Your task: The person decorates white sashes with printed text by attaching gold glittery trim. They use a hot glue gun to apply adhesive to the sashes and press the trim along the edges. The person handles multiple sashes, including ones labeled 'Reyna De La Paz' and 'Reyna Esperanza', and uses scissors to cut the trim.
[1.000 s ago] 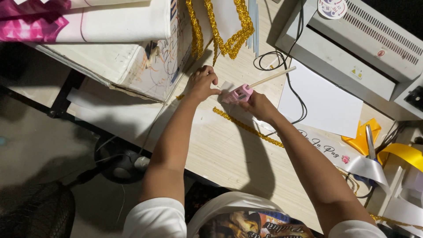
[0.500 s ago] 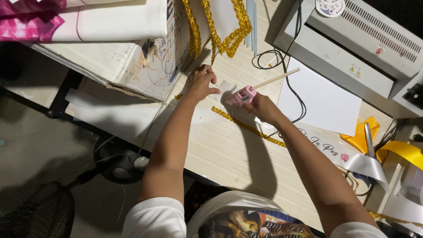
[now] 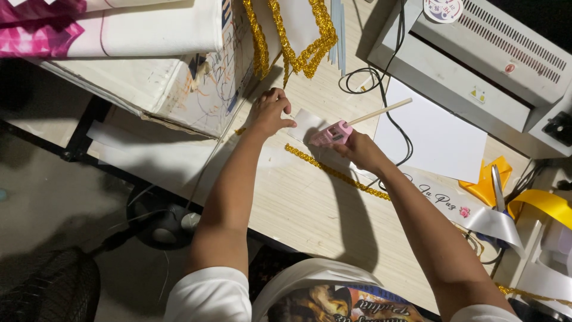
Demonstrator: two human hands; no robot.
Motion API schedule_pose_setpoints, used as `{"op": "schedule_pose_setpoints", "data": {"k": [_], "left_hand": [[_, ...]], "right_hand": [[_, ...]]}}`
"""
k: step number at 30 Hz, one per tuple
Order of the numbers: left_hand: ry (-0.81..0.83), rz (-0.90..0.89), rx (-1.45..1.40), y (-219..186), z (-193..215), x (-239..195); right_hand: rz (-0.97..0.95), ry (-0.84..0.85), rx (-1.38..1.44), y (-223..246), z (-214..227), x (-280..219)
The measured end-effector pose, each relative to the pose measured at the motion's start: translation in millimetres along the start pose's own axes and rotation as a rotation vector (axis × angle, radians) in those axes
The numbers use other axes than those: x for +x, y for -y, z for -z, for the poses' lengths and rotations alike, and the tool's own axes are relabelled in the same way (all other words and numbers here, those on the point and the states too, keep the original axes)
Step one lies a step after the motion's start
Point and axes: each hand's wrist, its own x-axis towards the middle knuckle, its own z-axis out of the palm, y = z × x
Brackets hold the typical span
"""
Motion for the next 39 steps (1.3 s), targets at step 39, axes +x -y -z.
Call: {"op": "schedule_pose_setpoints", "data": {"k": [39], "left_hand": [[0.003,-0.001,0.01,-2,2,1]], "right_hand": [[-0.101,0.029,-0.194,-7,6,-40]]}}
